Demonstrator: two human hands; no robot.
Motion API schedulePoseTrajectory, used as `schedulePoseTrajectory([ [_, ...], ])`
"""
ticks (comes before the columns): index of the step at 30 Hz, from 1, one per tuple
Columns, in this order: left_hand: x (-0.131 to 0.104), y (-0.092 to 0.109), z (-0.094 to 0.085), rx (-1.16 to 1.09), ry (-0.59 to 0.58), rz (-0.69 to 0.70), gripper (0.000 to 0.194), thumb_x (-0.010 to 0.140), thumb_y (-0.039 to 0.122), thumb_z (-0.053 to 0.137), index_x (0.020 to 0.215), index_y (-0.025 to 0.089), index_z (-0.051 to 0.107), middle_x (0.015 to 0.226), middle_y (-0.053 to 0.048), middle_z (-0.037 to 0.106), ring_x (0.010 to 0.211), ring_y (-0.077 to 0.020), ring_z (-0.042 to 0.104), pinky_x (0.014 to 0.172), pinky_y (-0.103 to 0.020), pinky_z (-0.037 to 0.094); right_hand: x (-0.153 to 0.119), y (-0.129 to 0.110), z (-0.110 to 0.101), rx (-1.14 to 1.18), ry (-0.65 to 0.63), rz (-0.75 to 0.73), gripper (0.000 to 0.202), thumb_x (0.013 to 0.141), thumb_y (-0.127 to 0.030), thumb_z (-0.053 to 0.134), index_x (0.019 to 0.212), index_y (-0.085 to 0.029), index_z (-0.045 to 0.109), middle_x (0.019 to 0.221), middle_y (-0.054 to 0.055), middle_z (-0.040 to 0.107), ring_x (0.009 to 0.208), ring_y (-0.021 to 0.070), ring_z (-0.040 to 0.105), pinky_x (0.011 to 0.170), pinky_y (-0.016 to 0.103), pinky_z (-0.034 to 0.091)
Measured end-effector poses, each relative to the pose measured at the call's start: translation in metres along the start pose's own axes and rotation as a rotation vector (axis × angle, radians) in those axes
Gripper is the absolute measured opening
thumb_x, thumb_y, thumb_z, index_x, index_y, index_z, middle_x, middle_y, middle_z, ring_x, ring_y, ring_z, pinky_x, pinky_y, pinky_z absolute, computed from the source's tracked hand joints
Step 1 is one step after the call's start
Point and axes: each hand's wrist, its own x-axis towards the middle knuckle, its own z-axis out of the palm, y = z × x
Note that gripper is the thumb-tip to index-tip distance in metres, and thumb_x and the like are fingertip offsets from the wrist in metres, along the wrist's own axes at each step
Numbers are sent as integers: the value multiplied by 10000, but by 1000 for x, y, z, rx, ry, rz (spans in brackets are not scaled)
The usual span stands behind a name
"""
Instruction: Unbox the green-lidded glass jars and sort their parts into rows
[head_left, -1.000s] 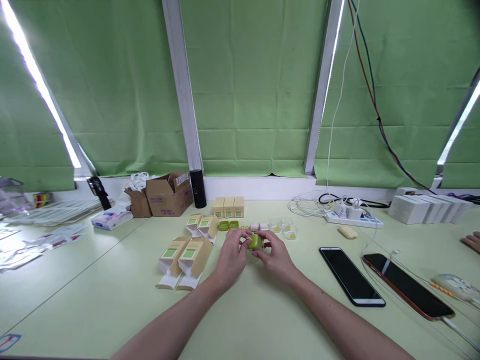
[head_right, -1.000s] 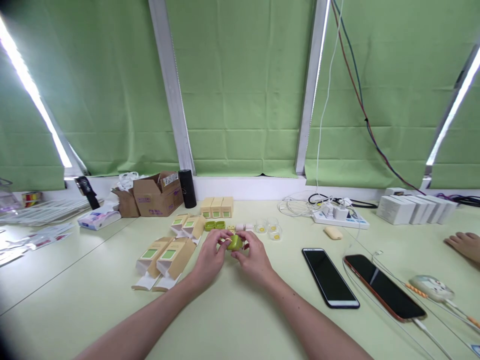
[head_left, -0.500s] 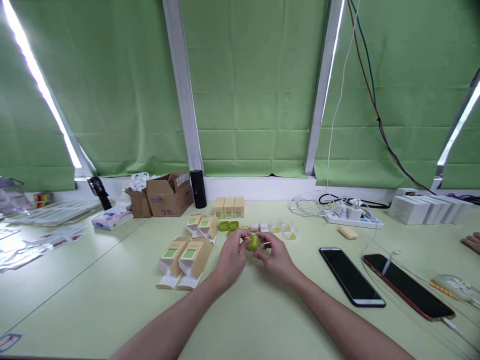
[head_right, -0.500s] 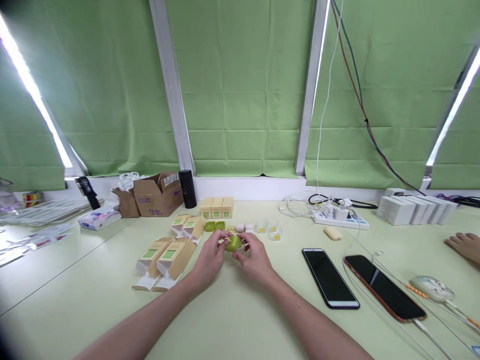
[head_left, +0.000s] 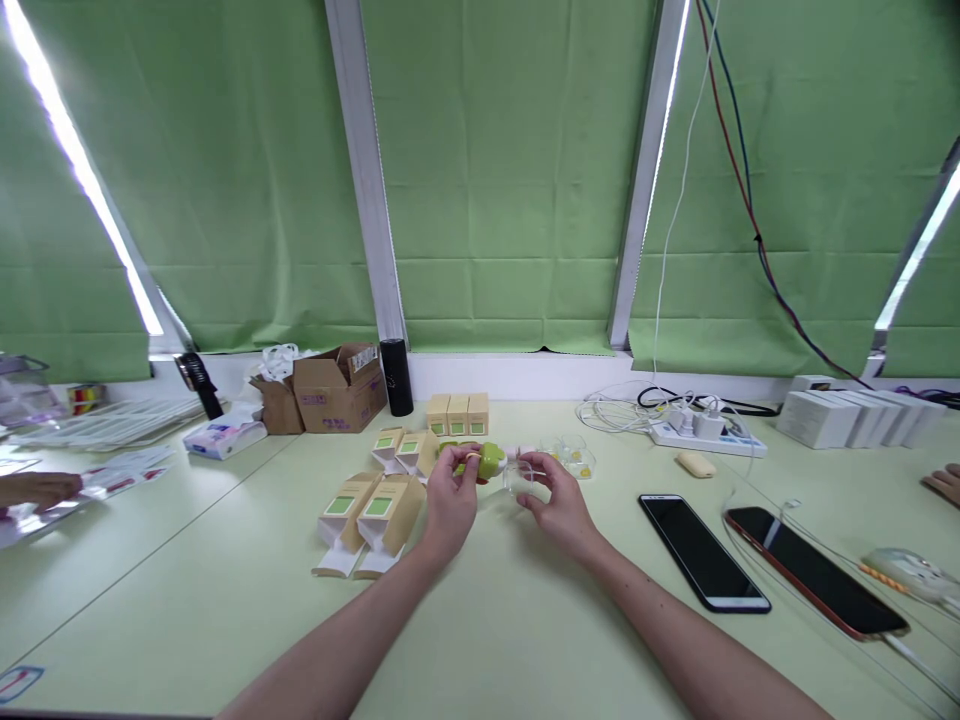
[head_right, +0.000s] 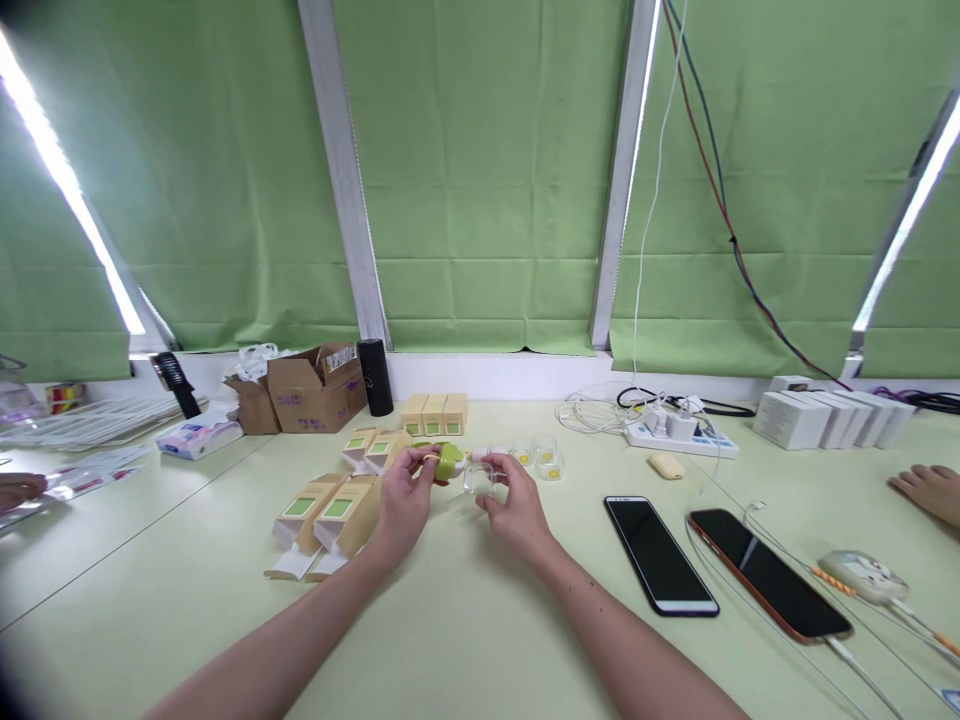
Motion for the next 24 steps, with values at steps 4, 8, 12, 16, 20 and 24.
schedulePoseTrajectory([
  [4,6,-7,-1,-146,58,-136,418,860,565,718,928,168,609,977,-85,688,850,-191,665,672,-336,632,-1,-4,-3,-59,22,-52,486,768,-141,657,1231,-261,571,1241,64,659,1132,245,639,1057,465,504],
  [8,7,-11,0,-213,72,-225,423,824,554,759,888,167,600,858,-39,668,797,-169,654,659,-311,627,2,-8,-10,-193,24,-208,226,855,-157,606,1055,-258,631,1273,81,633,1187,265,611,1049,470,485],
  [12,6,-11,1,-230,65,-255,422,809,545,775,880,163,608,860,-39,669,814,-174,659,665,-312,630,12,-8,-27,-381,134,-270,76,894,-203,627,880,-248,686,1303,96,584,1226,303,552,1044,497,453],
  [16,5,-12,1,-228,48,-283,412,807,529,784,881,162,613,875,-48,675,831,-181,667,683,-322,636,24,2,-52,-598,293,-259,84,880,-213,665,889,-254,738,1124,95,573,1060,290,554,930,449,473],
  [20,5,-14,0,-222,51,-290,426,797,540,790,874,159,615,875,-52,676,828,-179,665,677,-316,635,27,14,-67,-774,168,-175,116,881,-151,655,899,-236,731,988,46,607,844,213,595,814,360,448],
  [24,6,-15,1,-220,53,-295,419,789,528,801,869,157,621,871,-51,675,816,-174,665,677,-315,637,23,17,-65,-992,63,-130,139,875,-118,685,906,-239,745,964,39,673,911,225,610,829,357,385],
])
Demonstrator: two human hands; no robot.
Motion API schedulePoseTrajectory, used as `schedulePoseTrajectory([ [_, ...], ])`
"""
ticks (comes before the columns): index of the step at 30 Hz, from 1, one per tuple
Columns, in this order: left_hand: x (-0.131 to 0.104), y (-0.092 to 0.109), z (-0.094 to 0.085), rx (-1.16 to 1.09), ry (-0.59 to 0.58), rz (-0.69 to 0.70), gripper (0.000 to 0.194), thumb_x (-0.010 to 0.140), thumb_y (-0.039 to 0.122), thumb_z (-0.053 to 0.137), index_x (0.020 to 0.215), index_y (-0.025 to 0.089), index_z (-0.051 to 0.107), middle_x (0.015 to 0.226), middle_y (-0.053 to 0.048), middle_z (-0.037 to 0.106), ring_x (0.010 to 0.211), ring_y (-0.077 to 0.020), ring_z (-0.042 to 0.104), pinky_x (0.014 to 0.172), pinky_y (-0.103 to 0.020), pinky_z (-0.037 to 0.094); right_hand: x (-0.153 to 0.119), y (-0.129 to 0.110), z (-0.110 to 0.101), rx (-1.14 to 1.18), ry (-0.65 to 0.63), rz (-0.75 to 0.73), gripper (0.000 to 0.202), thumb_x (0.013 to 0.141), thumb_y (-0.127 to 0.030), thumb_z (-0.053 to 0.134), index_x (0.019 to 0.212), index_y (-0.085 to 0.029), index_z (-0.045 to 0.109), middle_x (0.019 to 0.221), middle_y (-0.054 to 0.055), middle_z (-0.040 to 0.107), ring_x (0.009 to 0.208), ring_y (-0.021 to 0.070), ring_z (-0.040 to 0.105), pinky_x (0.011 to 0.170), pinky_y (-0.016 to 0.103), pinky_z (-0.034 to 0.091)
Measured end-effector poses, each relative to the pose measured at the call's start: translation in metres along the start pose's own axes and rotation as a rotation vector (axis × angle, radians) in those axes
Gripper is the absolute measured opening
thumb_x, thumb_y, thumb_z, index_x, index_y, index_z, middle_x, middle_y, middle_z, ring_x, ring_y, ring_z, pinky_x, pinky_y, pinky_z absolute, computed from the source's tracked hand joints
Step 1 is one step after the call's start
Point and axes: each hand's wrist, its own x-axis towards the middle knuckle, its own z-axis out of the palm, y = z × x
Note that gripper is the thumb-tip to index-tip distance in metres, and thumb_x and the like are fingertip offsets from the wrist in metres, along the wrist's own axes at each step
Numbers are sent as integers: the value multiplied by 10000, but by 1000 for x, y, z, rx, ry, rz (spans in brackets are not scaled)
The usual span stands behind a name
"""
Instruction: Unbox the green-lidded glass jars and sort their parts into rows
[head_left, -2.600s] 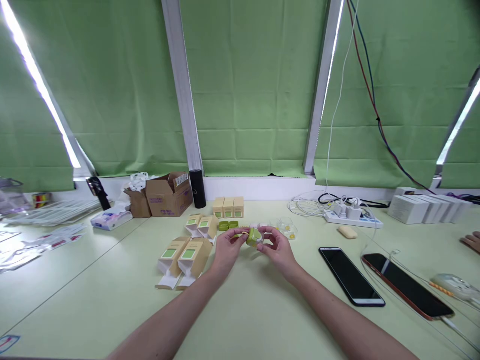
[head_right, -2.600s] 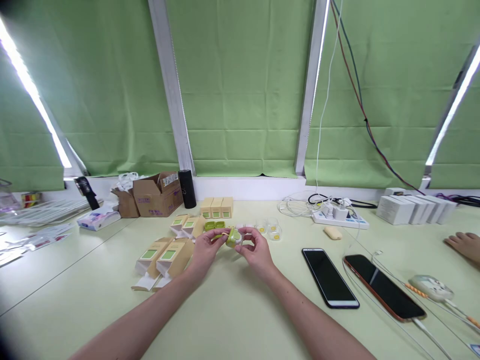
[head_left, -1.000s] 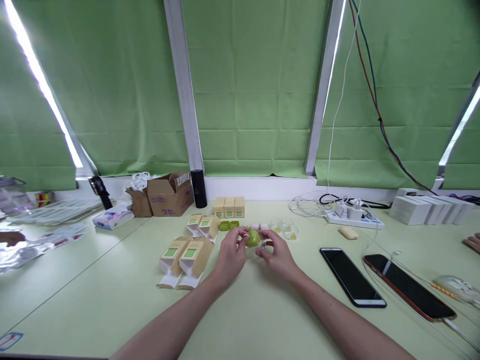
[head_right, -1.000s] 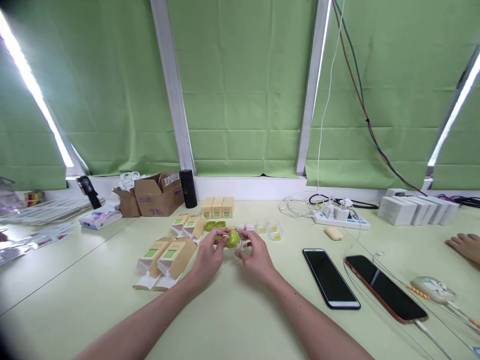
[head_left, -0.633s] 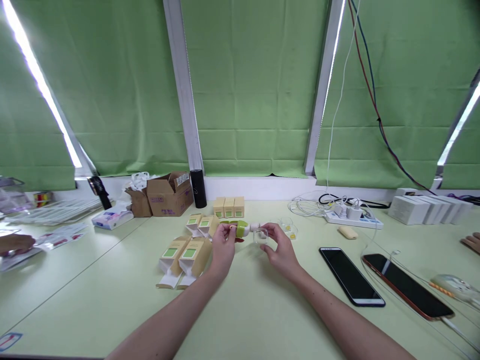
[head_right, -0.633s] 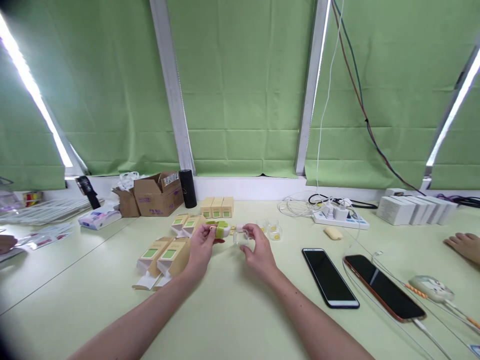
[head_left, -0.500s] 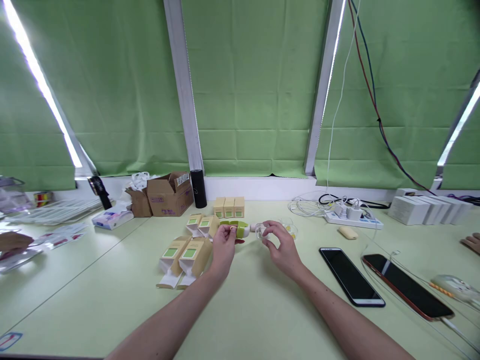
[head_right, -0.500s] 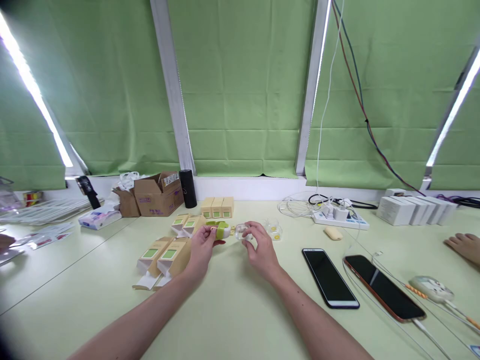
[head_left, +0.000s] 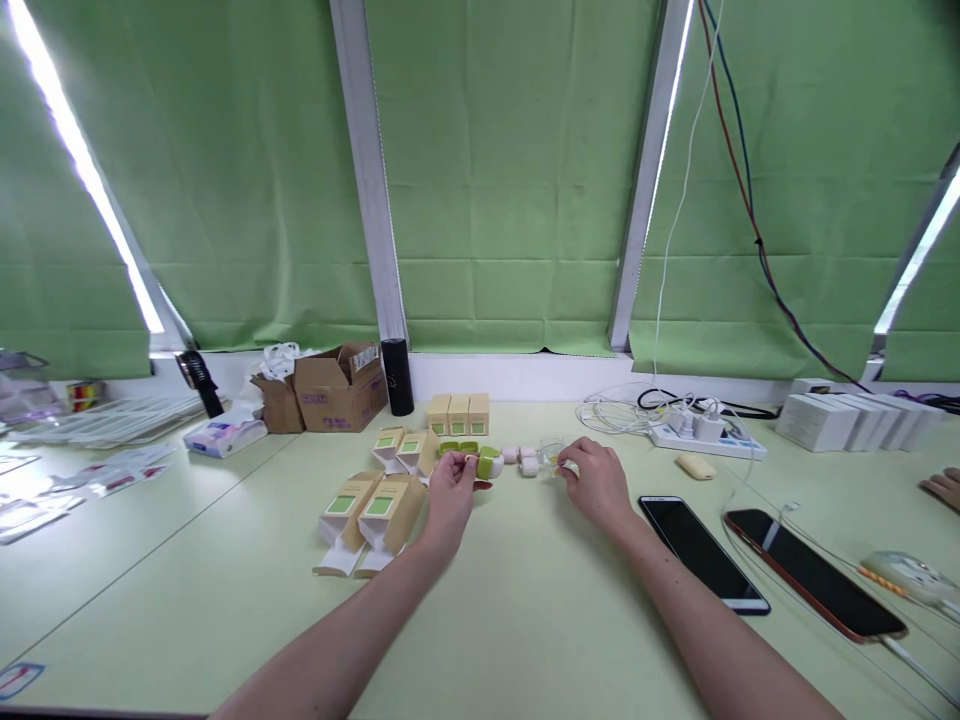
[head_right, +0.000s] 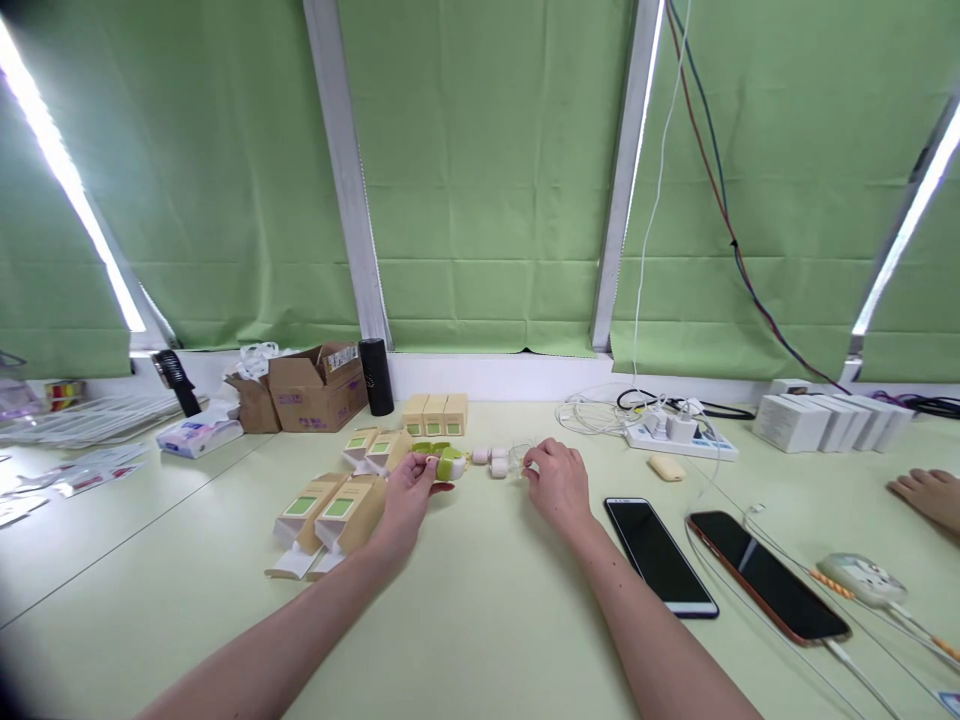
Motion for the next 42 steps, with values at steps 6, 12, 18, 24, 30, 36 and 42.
schedulePoseTrajectory([
  [6,1,-2,0,2,-2,-5,407,790,511,806,861,157,618,850,-50,681,792,-171,672,669,-315,638,-2,-2,3,-129,-95,38,137,886,-137,700,876,-258,764,945,46,722,987,250,572,821,360,339],
  [12,2,-4,0,-2,-4,-11,396,789,501,808,841,159,614,830,-54,693,765,-167,677,662,-313,636,-1,4,8,-144,-90,78,147,901,-160,691,897,-273,785,1024,63,709,1040,258,538,853,362,343],
  [18,0,-3,0,2,-12,-13,401,781,504,812,849,158,620,837,-52,695,781,-174,684,670,-321,638,-1,5,11,-148,-93,97,131,909,-176,685,922,-267,779,1042,62,700,1055,258,531,874,366,354],
  [24,-3,0,1,-34,-26,-59,408,764,500,829,853,158,625,845,-39,683,801,-175,682,702,-335,646,-1,7,13,-144,-75,86,152,904,-193,683,1033,-246,741,1045,81,706,1060,279,536,872,388,371],
  [30,-5,1,1,-145,-61,-151,356,767,409,848,819,157,603,809,-37,685,728,-157,679,715,-350,651,0,2,10,-84,30,62,373,837,-153,700,1200,-214,638,1116,104,681,1058,306,544,879,412,410],
  [36,-5,0,2,-266,-94,-319,179,801,223,758,789,157,592,791,-68,711,613,-149,668,622,-322,627,-6,-23,2,99,95,-148,386,887,-124,584,1262,-214,576,1209,121,644,1135,313,547,937,439,435],
  [42,-5,2,5,-297,-110,-377,103,787,157,684,776,157,581,713,-60,700,558,-152,659,542,-284,581,-15,-52,0,267,140,-364,394,949,-128,514,1330,-226,546,1262,127,628,1177,299,567,985,471,477],
])
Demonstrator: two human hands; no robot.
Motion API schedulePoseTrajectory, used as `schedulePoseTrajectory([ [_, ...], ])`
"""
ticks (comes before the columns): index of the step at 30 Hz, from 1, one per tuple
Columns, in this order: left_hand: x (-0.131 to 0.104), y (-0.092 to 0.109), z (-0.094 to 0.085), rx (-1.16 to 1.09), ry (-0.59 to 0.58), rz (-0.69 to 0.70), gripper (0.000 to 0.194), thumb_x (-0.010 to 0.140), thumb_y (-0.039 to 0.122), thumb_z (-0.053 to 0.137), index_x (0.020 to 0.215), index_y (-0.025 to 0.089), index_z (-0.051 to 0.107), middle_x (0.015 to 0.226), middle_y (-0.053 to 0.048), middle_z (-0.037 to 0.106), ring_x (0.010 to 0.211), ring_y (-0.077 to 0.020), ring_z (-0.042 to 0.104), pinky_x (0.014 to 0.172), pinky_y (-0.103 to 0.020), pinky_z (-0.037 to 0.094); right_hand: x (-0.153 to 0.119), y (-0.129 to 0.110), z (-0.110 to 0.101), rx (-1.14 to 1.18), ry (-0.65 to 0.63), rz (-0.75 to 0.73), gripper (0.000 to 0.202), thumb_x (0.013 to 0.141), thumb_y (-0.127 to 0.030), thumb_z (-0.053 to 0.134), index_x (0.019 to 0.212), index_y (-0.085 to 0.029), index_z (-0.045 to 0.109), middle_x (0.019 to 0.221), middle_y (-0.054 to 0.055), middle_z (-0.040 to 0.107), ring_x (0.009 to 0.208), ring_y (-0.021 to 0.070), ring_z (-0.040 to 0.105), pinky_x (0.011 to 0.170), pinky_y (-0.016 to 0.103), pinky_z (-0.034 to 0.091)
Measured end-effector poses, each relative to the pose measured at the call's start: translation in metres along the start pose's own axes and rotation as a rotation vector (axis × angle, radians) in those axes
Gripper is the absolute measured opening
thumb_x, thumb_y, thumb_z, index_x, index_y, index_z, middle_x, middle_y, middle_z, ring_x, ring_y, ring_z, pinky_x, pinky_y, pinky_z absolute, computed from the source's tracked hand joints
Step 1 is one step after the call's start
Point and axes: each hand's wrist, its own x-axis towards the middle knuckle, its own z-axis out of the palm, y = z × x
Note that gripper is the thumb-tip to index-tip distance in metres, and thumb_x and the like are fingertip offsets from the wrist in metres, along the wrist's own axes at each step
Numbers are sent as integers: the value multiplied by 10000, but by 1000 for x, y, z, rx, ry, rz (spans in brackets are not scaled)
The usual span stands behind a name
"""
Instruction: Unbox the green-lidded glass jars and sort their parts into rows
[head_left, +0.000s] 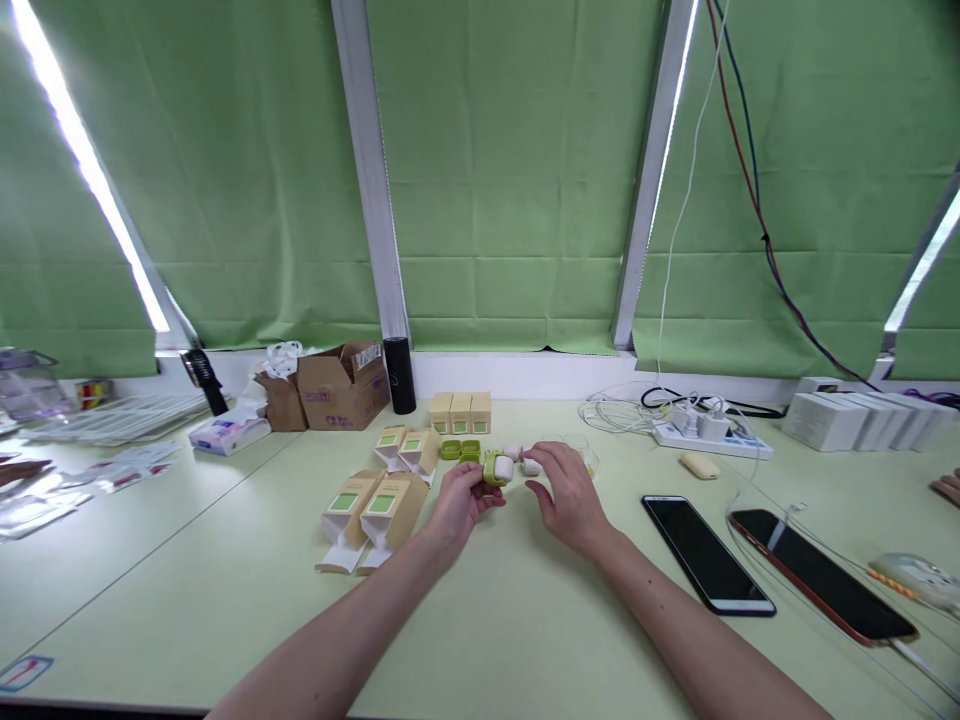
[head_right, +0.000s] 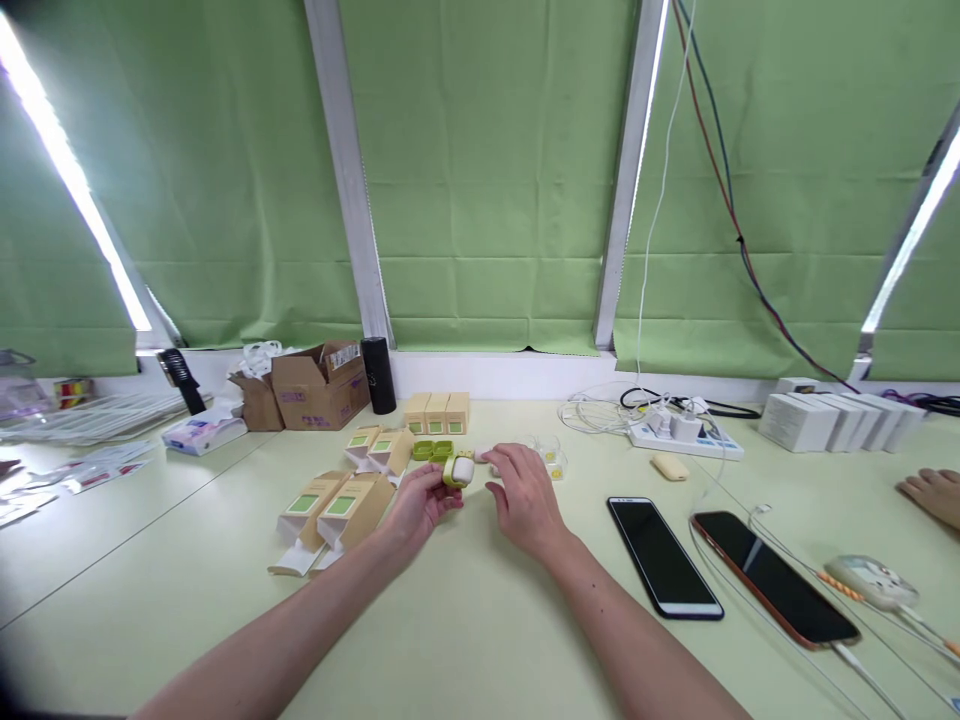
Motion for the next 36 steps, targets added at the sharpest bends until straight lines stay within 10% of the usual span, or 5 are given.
schedulePoseTrajectory([
  [13,-6,-3,0,95,-144,-71,147,764,225,697,781,179,559,629,-32,658,515,-163,650,471,-249,501,1,-11,2,163,-44,-41,395,955,-107,515,1293,-289,608,1302,122,615,1213,278,603,948,444,569],
  [21,-9,1,2,197,-186,-56,424,867,581,663,791,175,567,668,-43,663,449,-134,586,393,-231,426,2,-9,10,630,31,326,245,955,-350,612,1180,-258,640,1260,111,590,1153,248,609,872,385,598],
  [29,-5,0,-1,200,-129,15,435,838,582,695,754,185,537,648,-26,657,445,-116,561,412,-220,407,4,-3,19,1232,-9,805,480,723,-587,856,987,-204,734,960,68,723,893,220,668,738,352,595],
  [36,-1,-1,-3,178,-62,109,433,773,554,766,787,192,529,653,-14,647,475,-116,568,436,-232,434,4,0,18,1340,-9,898,483,664,-572,908,917,-189,758,937,75,743,886,222,686,713,336,586],
])
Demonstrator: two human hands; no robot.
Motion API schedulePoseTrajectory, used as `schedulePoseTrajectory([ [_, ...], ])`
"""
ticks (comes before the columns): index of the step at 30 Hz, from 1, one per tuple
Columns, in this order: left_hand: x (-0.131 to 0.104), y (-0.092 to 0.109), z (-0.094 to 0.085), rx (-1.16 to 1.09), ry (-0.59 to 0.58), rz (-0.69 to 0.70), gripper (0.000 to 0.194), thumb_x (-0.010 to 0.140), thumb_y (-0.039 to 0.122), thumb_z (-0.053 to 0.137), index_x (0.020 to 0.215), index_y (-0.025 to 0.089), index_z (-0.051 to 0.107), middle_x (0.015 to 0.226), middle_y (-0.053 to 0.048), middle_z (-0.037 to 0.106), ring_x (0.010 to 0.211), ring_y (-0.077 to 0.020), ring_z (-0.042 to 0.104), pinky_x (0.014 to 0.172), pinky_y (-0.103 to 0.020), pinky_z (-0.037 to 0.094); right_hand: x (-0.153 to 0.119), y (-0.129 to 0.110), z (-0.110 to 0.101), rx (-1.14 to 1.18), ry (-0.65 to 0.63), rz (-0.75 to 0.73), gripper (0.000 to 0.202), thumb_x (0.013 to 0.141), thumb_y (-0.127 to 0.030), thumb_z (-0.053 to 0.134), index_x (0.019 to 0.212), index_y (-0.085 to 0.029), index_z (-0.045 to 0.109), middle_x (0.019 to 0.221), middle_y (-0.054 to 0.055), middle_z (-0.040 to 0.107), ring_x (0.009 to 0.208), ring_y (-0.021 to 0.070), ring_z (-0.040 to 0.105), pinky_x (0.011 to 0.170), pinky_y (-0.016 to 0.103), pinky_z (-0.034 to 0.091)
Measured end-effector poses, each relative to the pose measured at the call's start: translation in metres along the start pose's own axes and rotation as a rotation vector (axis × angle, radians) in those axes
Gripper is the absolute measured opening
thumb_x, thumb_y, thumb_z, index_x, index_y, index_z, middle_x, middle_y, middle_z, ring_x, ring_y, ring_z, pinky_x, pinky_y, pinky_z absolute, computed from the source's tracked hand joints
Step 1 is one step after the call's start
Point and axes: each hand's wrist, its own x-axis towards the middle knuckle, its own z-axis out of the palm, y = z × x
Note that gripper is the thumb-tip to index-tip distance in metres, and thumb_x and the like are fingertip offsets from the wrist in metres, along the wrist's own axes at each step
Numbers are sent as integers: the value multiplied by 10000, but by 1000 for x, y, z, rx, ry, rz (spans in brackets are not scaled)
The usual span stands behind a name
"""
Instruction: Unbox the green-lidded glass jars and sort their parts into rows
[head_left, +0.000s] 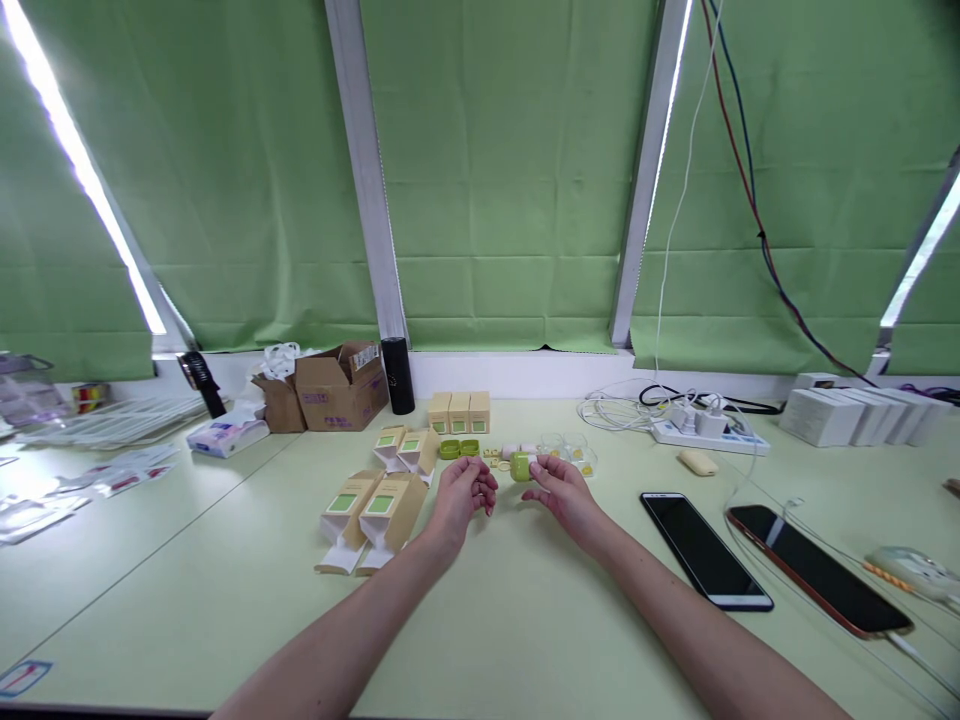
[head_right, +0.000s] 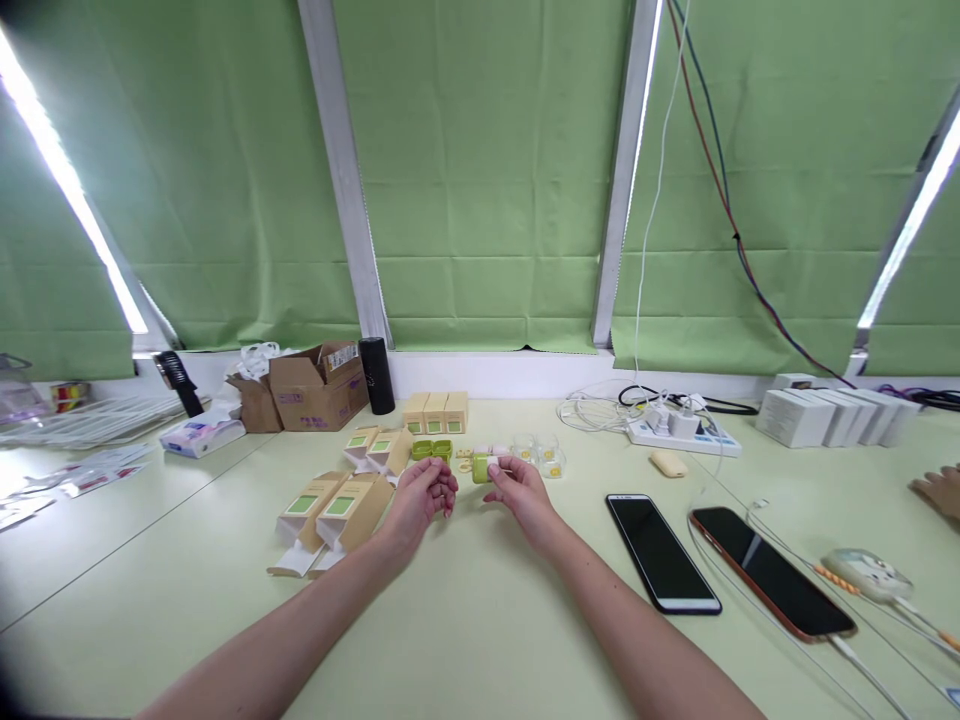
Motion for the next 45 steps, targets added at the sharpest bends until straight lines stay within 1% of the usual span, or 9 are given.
schedulePoseTrajectory([
  [7,-4,5,3,74,39,169,367,807,474,774,863,176,568,755,-25,659,592,-123,603,532,-254,498,5,8,-1,-32,57,-57,526,645,-582,910,948,-190,735,951,68,723,876,215,672,680,334,596],
  [14,-1,4,8,187,55,326,334,813,433,774,938,170,610,866,-64,688,673,-140,623,566,-260,519,-1,2,2,-136,9,-120,494,698,-525,893,974,-209,632,1044,56,690,862,197,686,738,380,631],
  [18,-3,1,9,260,14,337,337,829,434,762,980,172,612,937,-77,692,706,-142,635,582,-257,520,-2,5,5,-168,-9,-161,509,712,-520,877,1008,-231,581,1089,41,660,897,199,694,742,376,633],
  [22,-5,-2,9,316,-44,342,328,856,423,735,1033,173,616,1014,-90,688,773,-158,649,626,-276,541,-4,9,7,-227,-23,-204,455,771,-479,827,1056,-247,559,1101,42,651,953,209,682,746,363,618],
  [27,-7,-5,8,367,-94,359,319,884,412,704,1093,182,633,1039,-92,682,882,-193,667,729,-319,572,-8,8,9,-379,-34,-251,344,843,-394,737,1107,-255,566,1076,48,661,936,199,641,743,337,573],
  [30,-7,-7,7,382,-130,356,320,899,411,691,1115,181,640,1080,-104,683,933,-211,676,781,-347,585,-10,5,10,-481,-43,-291,302,872,-348,690,1131,-248,570,1096,57,664,956,203,637,789,352,565],
  [33,-7,-9,7,384,-156,339,338,906,423,687,1135,179,641,1131,-118,683,976,-227,684,809,-367,595,-12,3,11,-574,-42,-356,277,888,-308,660,1145,-241,580,1151,69,652,995,210,642,823,362,569],
  [40,-7,-9,6,365,-188,336,342,916,425,669,1148,173,644,1141,-124,696,991,-234,692,820,-388,616,-11,4,7,-791,-43,-545,284,928,-255,620,1211,-247,600,1209,95,636,992,218,651,790,359,604],
  [45,-7,-8,7,405,-164,361,288,935,383,635,1130,171,653,1106,-118,709,971,-226,702,819,-383,625,-13,1,3,-1113,-72,-686,346,969,-224,578,1314,-255,561,1312,131,603,1110,264,655,879,423,609],
])
